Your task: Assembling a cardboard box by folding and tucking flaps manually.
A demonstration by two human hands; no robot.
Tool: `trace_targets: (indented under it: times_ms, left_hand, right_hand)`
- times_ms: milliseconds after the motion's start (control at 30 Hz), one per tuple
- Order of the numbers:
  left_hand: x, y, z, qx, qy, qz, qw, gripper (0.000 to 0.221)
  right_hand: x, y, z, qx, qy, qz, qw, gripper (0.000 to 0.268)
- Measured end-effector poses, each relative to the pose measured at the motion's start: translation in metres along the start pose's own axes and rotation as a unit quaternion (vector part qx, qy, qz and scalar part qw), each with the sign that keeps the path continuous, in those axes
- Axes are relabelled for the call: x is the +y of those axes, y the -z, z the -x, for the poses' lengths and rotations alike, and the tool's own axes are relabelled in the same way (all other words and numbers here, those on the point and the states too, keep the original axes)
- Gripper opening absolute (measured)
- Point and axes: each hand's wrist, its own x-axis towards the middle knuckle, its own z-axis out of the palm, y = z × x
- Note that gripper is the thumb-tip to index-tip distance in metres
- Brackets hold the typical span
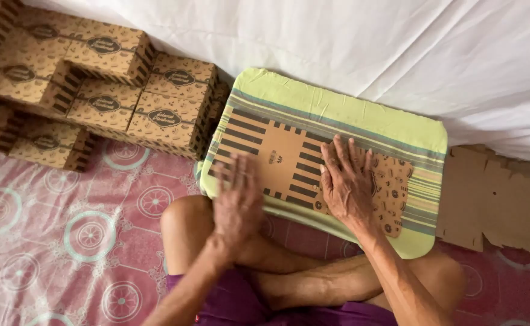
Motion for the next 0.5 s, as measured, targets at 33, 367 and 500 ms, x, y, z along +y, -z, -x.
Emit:
trace_targets:
  times_ms: [33,367,500]
  left_hand:
    - [0.024,-0.005,-0.003,-0.003,0.001,0.003,1.0,0.059]
    - [0.071,-0.012,-0.049,-0.072,-0.042,0.207,0.975,0.059]
    - [0.051,-0.016,-0.087,-0.129,-0.033,0.185,0.974,0.062]
  right_hand:
    - [0.002,-0.001,0.001,-0.004,0.0,0.001,1.0,0.047]
    - [0.002,0.0,0.001,-0.029,0.021,0.015,0.999,0.051]
    - [0.002,-0.001,0.001,-0.045,0.016,0.026,0.999,0.053]
